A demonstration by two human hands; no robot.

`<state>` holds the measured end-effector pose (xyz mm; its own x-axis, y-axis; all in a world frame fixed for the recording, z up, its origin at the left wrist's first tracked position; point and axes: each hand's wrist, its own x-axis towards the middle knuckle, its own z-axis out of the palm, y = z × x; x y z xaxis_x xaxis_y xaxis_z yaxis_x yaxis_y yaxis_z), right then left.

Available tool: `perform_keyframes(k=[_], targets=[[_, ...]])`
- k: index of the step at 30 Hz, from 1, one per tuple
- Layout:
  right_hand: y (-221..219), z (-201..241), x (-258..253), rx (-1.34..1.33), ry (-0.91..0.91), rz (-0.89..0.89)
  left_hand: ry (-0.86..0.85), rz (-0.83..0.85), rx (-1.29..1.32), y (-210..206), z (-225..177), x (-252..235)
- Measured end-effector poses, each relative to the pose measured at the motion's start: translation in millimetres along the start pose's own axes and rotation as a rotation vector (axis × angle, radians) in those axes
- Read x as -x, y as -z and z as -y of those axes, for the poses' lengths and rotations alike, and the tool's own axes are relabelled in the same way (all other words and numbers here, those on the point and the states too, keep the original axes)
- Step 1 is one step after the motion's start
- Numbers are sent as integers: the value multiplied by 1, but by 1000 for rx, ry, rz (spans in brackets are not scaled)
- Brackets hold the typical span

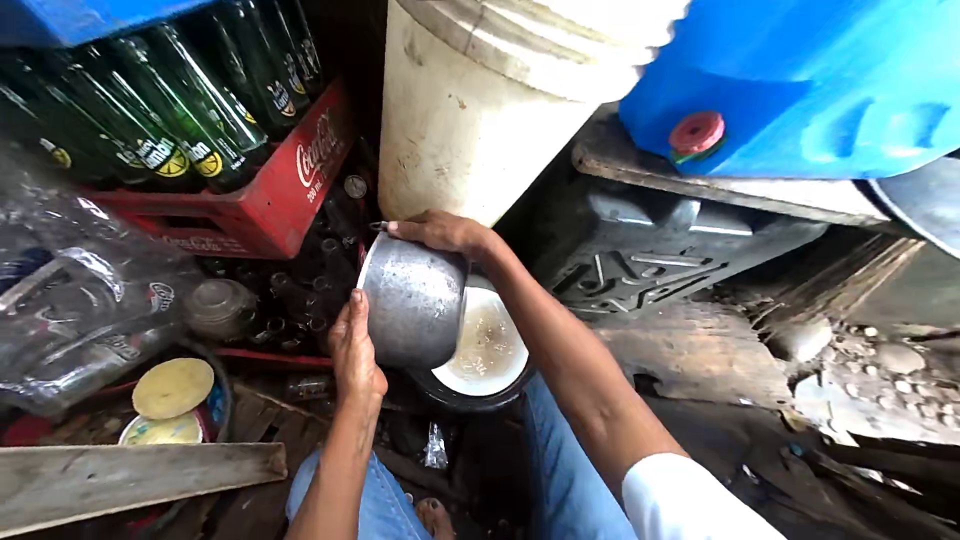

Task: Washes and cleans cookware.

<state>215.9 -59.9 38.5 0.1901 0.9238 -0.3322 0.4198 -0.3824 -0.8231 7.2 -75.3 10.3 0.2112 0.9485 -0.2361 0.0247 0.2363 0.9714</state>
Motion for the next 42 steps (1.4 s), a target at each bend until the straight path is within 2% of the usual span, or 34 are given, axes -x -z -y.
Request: perform_keyframes(k=[5,9,10,13,16,17,19,20,21,22,23,24,25,27,29,30,31,33,34,35,36,38,39,40,42], targets=[[4,-67,-4,-560,-177,37,49,-29,89,3,1,-6],[-36,-114,10,-995,-224,-68,82,-47,292,7,3,-17],[-52,-126,16,-1017,-273,-140,89,-20,358,9,4,-20],[-98,-171,36,-853,-468,-516,97,34,554,13,2,-27],[-131,-215,48,-669,-630,-871,77,32,626,20,-4,-30],[-137,-221,51,-692,-653,-946,72,27,632,21,-5,-31],[-143,-219,49,-994,-635,-1016,81,11,645,23,-5,-31],[-142,-210,46,-1318,-585,-991,90,7,654,23,-5,-32],[-137,-197,43,-1666,-517,-923,102,6,663,22,-4,-32],[-133,-179,42,-1905,-410,-859,119,9,680,21,-2,-32],[-126,-153,44,-1971,-268,-812,137,13,702,18,-1,-32],[-120,-121,50,-1876,-116,-799,159,10,719,14,0,-32],[-116,-89,58,-1651,5,-839,180,8,733,12,1,-30],[-121,-44,71,-1030,182,-899,202,23,740,12,6,-26],[-137,-27,64,-519,234,-964,177,56,742,10,6,-26],[-148,-32,53,-316,280,-1037,165,66,740,9,5,-27],[-157,-41,43,-218,334,-1119,162,58,735,9,5,-26],[-170,-63,37,-359,387,-1113,176,6,727,9,1,-26],[-172,-74,39,-454,349,-1058,181,-16,732,9,1,-27],[-171,-84,45,-474,234,-984,188,-26,741,10,1,-29],[-166,-92,56,-376,40,-876,202,-34,748,11,1,-30],[-136,-99,72,-85,-338,-437,227,-50,753,12,-1,-31],[-120,-99,73,-21,-415,-285,231,-57,763,13,-3,-32],[-112,-98,74,-22,-432,-260,233,-73,771,14,-4,-33],[-103,-98,77,-289,-375,-303,238,-97,786,15,-4,-35]])
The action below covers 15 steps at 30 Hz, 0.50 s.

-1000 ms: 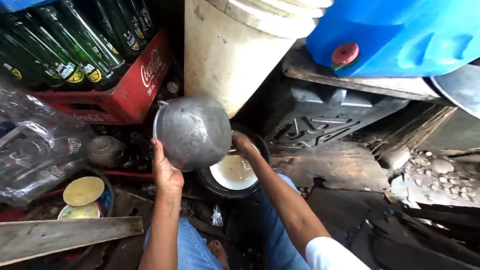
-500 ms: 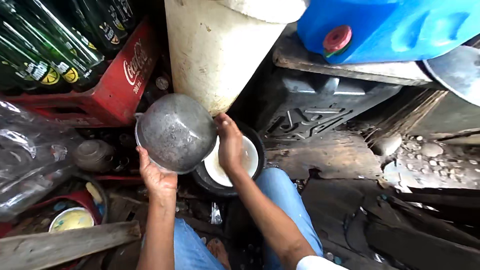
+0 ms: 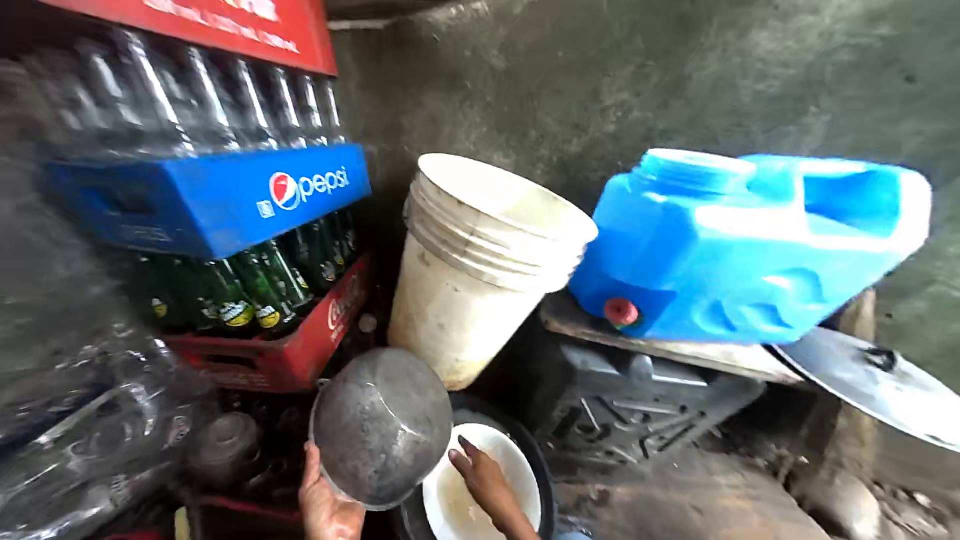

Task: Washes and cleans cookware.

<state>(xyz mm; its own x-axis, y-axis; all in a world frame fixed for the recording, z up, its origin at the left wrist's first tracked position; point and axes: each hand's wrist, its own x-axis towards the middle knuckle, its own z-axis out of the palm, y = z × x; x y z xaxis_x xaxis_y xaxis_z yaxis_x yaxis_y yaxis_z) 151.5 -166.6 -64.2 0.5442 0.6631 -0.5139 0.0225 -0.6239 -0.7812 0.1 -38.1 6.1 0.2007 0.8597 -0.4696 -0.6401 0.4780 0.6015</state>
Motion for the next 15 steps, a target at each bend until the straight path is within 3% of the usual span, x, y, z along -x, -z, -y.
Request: perform_keyframes(k=[3,6,11,15], targets=[[4,-2,-1,-538,-46,216,4,-4,10,1,0,-1],[4,-9,-6,-844,-39,380,-15,0,2,4,0,-2],[6,-19,-10,-919,46,387,61,-1,28,9,1,-7],[9,-14,-12,-902,-35,282,102,24,50,6,5,-7]])
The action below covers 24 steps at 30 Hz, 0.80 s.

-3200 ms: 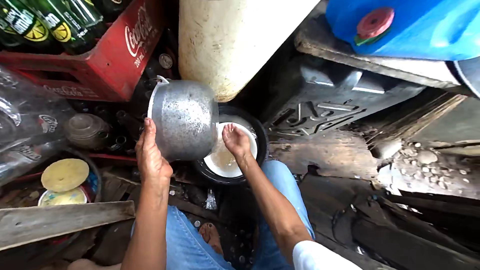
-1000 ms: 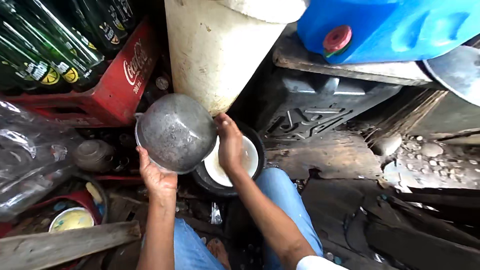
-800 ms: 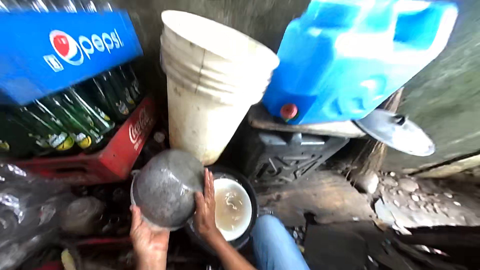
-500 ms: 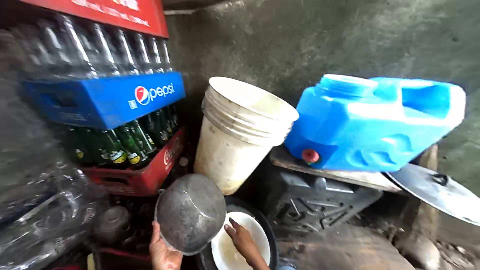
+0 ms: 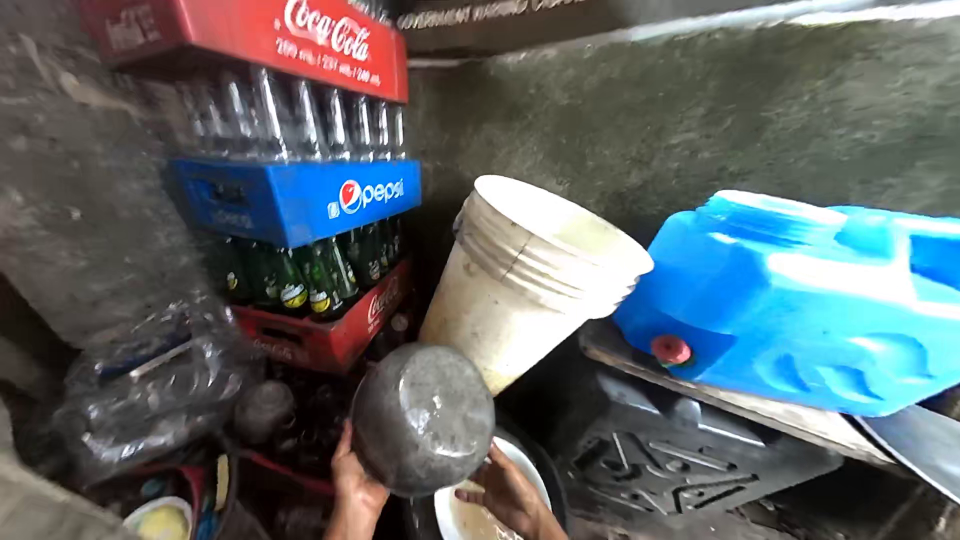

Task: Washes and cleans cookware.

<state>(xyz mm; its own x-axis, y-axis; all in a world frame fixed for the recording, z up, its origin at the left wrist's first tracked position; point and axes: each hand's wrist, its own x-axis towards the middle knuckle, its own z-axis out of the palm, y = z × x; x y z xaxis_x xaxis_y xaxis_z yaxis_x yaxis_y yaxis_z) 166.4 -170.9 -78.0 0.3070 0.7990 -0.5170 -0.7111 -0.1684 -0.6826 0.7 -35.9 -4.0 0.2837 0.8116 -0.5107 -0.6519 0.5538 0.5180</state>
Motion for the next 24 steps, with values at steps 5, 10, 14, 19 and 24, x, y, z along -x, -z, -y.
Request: perform_keyframes(k=[5,10,14,19,24], targets=[[-6,5,5,-120,-10,-77,58,7,48,0,1,-1],[7,5,11,-164,41,49,175,48,69,1,-1,-1],[27,-3,21,-208,122,194,272,27,-19,0,-11,8],[26,10,47,-18,271,246,175,45,-119,-1,-9,20],[23,22,57,52,342,216,182,44,-146,-3,-7,21]])
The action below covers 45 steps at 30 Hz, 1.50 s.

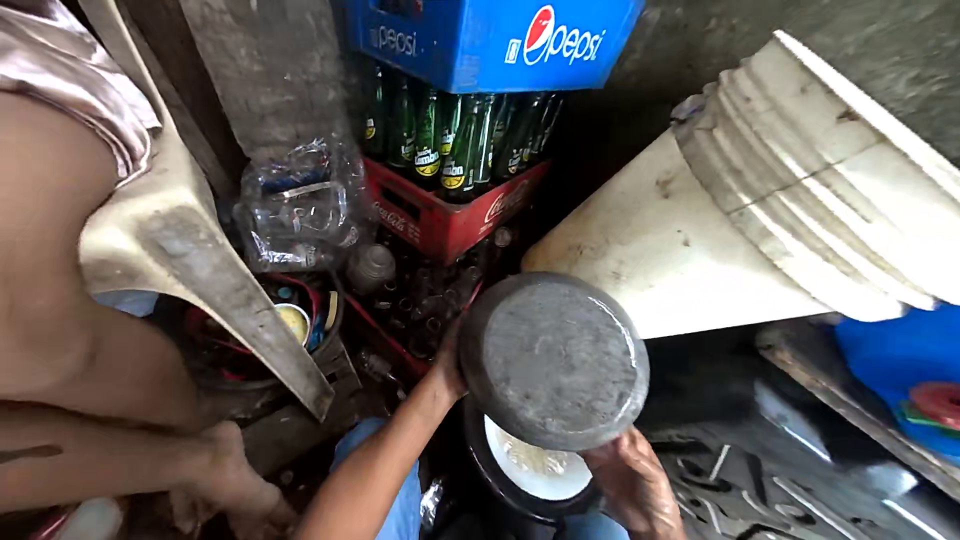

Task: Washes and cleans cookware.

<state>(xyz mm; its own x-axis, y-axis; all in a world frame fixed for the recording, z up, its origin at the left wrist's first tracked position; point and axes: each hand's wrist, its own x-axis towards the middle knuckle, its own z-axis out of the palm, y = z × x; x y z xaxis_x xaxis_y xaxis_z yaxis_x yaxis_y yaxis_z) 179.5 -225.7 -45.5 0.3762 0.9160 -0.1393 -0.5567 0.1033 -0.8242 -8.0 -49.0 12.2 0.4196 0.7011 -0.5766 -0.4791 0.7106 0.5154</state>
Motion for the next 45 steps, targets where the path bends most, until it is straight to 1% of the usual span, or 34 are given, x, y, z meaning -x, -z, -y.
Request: perform_keyframes(k=[3,5,8,9,11,14,16,17,19,21,23,24,26,29,30,31,32,34,35,37,38,39,40,41,42,43,44,45], targets=[[-7,-4,-3,-201,-34,-139,-19,37,16,0,-1,-4],[-23,-1,-6,-312,-62,-255,-1,40,34,0,-2,-7],[-51,9,-12,-312,-24,-407,59,9,61,-2,-3,-5],[-61,13,-13,-298,4,-430,62,7,71,-3,-4,-2],[-81,22,-15,-255,51,-443,16,0,102,-3,-8,2],[-111,31,-24,-183,114,-373,-135,-48,193,2,-11,5],[-134,33,-39,-203,120,-268,-204,-81,213,10,-8,6],[-147,34,-48,-241,103,-201,-186,-121,252,10,-8,3],[-183,37,-68,-331,43,-107,-80,-176,327,10,-8,-13],[-224,38,-88,-384,-11,-34,-12,-169,210,8,-12,-29],[-261,35,-108,-413,-30,60,17,-101,155,9,-14,-34],[-278,31,-119,-400,-31,103,17,-73,170,9,-15,-31],[-312,23,-139,-316,-42,169,21,-87,190,5,-21,-19],[-365,7,-179,-336,-104,142,9,-122,130,0,-34,7],[-377,1,-191,-346,-128,134,-38,-113,121,2,-36,14],[-388,-6,-201,-356,-153,127,-108,-69,107,7,-36,21],[-397,-14,-210,-375,-185,111,-189,-17,47,15,-34,26],[-408,-30,-224,-422,-274,78,-280,49,-86,34,-29,20],[-412,-39,-229,-445,-320,61,-264,84,-84,41,-25,3],[-418,-55,-239,-455,-397,16,-235,81,35,53,-3,-54],[-419,-61,-243,-442,-417,0,-235,123,49,63,5,-71],[-421,-65,-247,-417,-417,-13,-248,219,49,77,12,-87],[-422,-68,-252,-384,-400,-21,-247,230,49,79,11,-90],[-421,-68,-256,-345,-375,-28,-237,217,70,75,7,-85],[-419,-66,-260,-306,-364,-46,-199,130,94,64,0,-71],[-415,-63,-262,-274,-368,-69,-142,4,112,47,-12,-46],[-412,-60,-264,-253,-375,-81,-80,-35,127,34,-27,-16],[-409,-58,-265,-246,-391,-89,-91,3,140,32,-32,-6]])
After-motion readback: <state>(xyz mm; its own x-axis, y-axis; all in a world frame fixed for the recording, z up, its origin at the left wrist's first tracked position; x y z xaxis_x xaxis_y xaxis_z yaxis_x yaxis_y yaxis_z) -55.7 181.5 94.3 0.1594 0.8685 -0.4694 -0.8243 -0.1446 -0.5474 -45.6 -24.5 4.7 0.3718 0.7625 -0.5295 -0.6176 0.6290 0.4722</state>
